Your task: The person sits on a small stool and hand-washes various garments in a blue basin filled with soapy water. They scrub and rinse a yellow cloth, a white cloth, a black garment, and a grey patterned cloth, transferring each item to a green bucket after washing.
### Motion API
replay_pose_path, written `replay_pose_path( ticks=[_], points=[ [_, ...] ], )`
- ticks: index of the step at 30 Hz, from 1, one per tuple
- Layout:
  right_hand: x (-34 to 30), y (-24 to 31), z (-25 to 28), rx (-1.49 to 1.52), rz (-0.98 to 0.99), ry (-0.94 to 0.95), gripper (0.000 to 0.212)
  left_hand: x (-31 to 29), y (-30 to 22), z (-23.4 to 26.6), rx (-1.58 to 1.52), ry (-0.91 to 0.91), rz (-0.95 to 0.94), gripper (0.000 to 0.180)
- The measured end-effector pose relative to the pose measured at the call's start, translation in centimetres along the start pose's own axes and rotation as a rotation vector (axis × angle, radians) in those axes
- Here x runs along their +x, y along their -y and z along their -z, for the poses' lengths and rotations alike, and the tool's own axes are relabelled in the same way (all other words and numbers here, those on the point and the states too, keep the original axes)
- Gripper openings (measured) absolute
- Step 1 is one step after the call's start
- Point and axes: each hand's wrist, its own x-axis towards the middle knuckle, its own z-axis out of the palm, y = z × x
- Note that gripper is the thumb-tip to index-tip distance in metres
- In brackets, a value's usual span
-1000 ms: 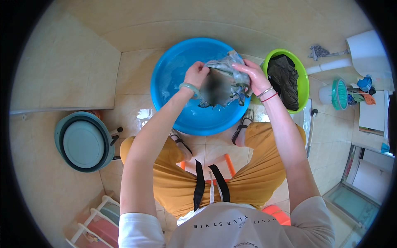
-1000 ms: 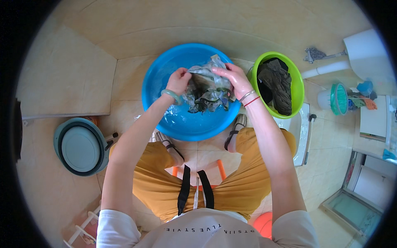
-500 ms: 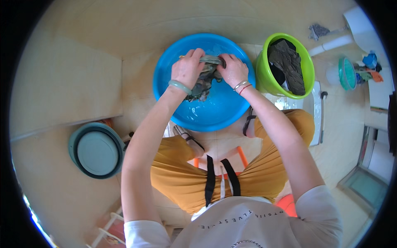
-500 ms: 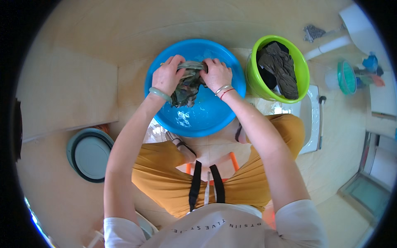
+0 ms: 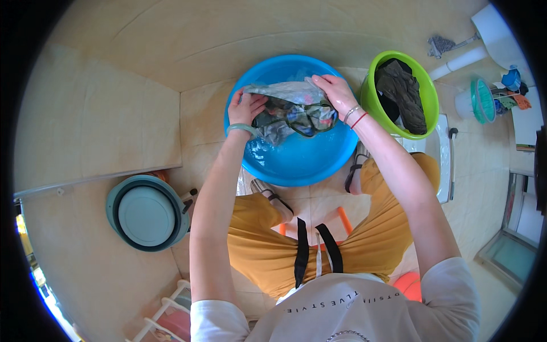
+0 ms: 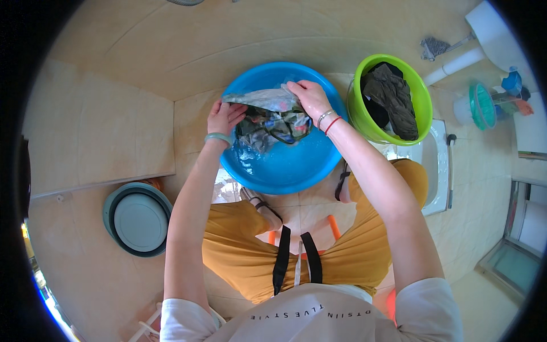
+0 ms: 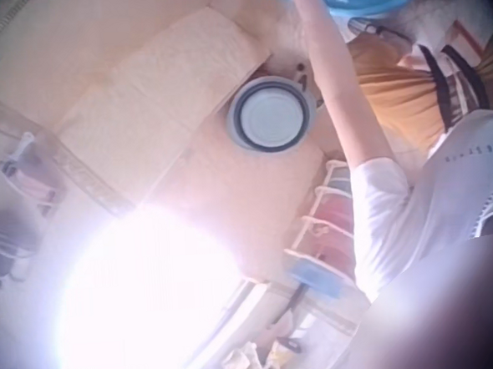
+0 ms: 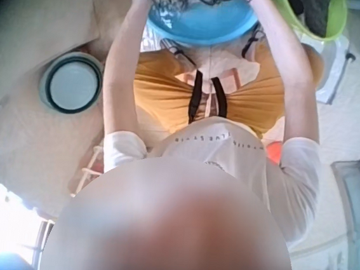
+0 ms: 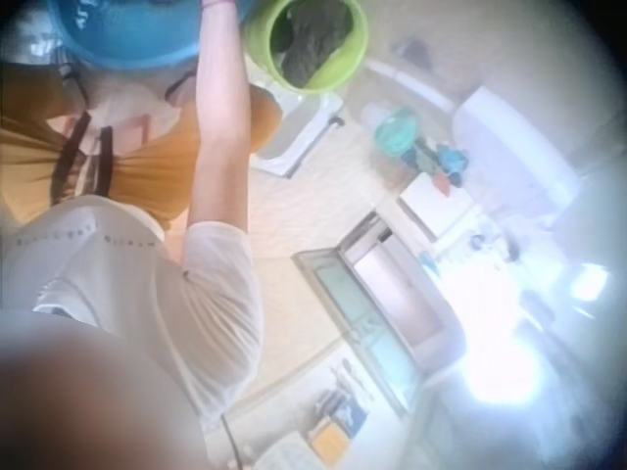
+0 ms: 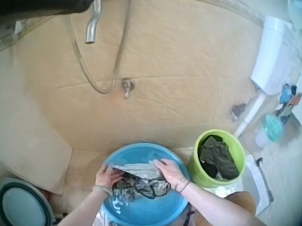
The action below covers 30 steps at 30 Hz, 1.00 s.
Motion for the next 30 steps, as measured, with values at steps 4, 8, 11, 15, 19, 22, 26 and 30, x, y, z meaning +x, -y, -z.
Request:
replay_pose_path(
  ticks=[4, 8, 11, 15, 19, 22, 26, 30],
  points=[
    [0.8, -2.5, 3.1, -0.126, -0.016, -0.149, 0.028, -1.2, -2.2, -2.5, -0.288, 0.037, 0.058, 0.038],
    [0.4, -3.4, 4.6, -0.698, 0.056, 0.027, 0.032, -1.1, -3.8, -2.5, -0.048, 0.2, -0.126, 0.041],
    [-0.5, -2.5, 3.1, -1.216, 0.032, 0.165, 0.042, -2.7, -4.4, -4.3, 0.092, 0.191, -0.152, 0.051],
    [-1.8, -1.2, 0.8, -0.723, 0.203, 0.352, 0.056, -4.3, -4.8, -6.9, 0.038, 0.206, -0.111, 0.063],
    [-2.5, 1.3, -1.2, -0.703, 0.138, 0.222, 0.033, -3.9, -6.2, -7.1, -0.112, 0.21, -0.054, 0.06],
    [-1.5, 0.5, -0.5, -0.063, 0.087, 0.204, 0.025, -2.3, -6.8, -5.8, -0.108, 0.155, -0.014, 0.053],
    [-1.2, 2.1, 0.3, 0.346, -0.016, 0.225, 0.019, -0.5, -4.9, -2.6, 0.062, 0.064, 0.003, 0.044],
    [-1.0, 2.2, 1.8, 0.572, -0.037, 0.254, 0.02, -1.3, -2.8, -1.6, 0.228, 0.124, -0.022, 0.028]
  ],
)
